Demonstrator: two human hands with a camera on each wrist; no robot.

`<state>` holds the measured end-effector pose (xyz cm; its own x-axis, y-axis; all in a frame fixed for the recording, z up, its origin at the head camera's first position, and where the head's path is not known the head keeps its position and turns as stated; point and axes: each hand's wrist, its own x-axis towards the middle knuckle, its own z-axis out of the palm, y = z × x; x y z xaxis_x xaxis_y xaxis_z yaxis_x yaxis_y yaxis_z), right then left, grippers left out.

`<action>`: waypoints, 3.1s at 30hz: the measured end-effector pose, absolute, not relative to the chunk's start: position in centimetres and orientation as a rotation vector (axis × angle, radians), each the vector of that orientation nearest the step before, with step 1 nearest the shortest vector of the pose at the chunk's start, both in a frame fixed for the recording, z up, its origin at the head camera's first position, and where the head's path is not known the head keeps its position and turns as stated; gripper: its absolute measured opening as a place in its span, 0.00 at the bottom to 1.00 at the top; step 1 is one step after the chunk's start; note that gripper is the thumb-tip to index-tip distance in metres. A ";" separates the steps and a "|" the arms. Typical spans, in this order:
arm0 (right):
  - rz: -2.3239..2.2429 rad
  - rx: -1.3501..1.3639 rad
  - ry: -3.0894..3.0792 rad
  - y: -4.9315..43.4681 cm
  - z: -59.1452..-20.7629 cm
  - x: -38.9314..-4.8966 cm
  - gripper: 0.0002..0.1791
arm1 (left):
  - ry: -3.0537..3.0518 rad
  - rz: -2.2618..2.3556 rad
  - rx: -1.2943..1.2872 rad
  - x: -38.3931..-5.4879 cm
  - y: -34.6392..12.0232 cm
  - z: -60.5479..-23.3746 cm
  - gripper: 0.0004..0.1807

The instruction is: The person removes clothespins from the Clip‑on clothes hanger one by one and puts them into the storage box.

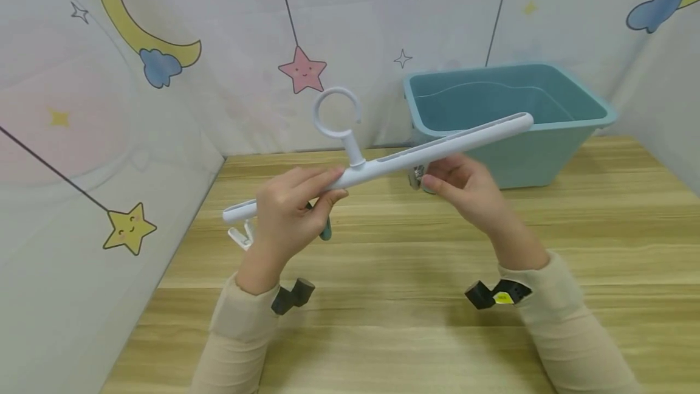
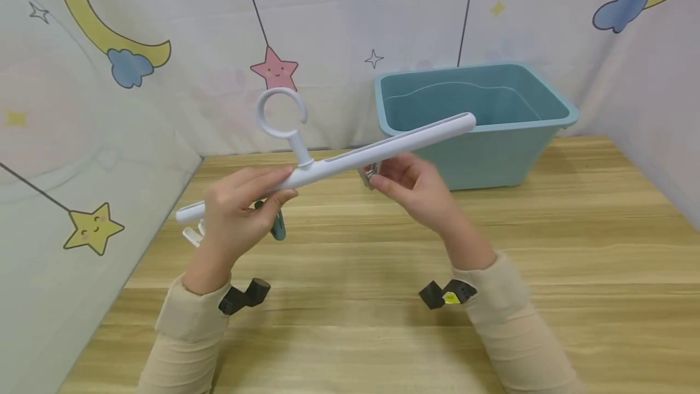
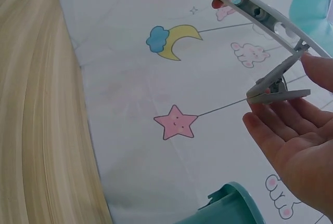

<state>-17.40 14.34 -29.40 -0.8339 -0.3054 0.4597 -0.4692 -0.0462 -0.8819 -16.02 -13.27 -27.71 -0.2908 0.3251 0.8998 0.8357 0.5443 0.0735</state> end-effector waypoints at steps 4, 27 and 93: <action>2.033 0.899 -2.090 14.3 -29.9 -17.6 0.15 | -1.880 -0.705 -0.959 -16.0 -13.2 -27.8 0.13; 2.109 1.081 -2.102 14.1 -30.4 -17.9 0.05 | -1.920 -0.673 -0.977 -16.1 -13.2 -27.9 0.13; 2.088 0.983 -2.131 13.4 -30.0 -16.7 0.11 | -1.953 -0.583 -1.007 -15.9 -13.2 -27.7 0.13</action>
<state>-16.74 13.36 -29.98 -0.8040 -0.4243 0.4165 -0.4250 -0.0798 -0.9017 -15.90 -13.16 -27.75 -0.3236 0.4305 0.8426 0.8220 0.5689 0.0251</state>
